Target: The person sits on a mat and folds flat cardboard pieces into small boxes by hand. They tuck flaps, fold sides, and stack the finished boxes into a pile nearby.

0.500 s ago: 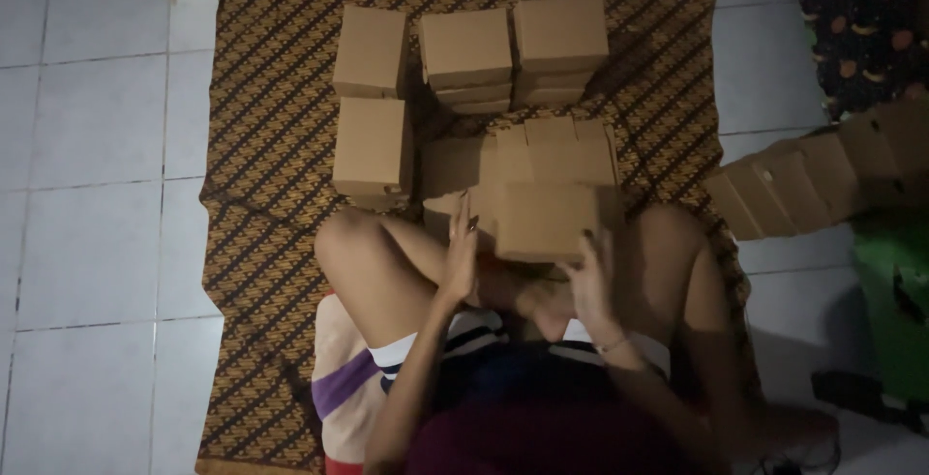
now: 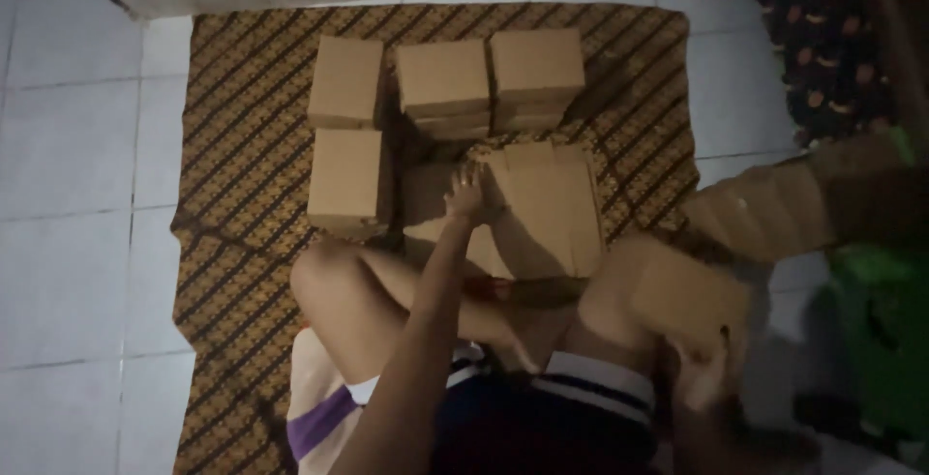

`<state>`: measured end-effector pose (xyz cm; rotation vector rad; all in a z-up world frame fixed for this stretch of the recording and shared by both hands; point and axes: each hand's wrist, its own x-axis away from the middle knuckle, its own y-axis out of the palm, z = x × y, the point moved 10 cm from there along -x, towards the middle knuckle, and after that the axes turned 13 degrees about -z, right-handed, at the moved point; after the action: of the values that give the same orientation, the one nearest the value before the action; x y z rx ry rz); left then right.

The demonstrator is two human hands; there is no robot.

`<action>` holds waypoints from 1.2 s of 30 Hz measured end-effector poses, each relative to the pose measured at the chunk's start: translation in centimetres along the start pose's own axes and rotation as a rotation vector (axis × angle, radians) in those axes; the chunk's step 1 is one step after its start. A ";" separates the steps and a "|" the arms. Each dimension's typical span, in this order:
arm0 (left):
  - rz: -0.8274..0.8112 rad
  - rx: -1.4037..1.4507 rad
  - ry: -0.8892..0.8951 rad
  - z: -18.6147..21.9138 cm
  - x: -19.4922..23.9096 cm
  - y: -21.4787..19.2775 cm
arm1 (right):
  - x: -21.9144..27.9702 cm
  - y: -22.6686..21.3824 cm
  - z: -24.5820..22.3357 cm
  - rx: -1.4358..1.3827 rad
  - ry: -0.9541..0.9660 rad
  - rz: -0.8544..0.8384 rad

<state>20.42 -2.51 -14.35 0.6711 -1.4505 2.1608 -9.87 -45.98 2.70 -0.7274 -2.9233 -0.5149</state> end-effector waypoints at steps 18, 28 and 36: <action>0.236 -0.278 -0.011 0.7 6.1 -2.0 | -5.9 10.3 -3.7 0.625 -0.392 -0.265; 0.227 -0.344 0.005 -0.6 13.5 3.1 | -17.7 28.3 -2.9 0.011 -0.098 -0.306; -0.025 -0.127 0.013 -1.0 10.8 2.1 | -18.4 25.5 9.8 0.110 0.113 -0.249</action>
<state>10.55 -1.30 -9.46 0.6254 -1.5488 2.0311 18.33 -29.53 -1.78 -0.3116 -2.9220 -0.3954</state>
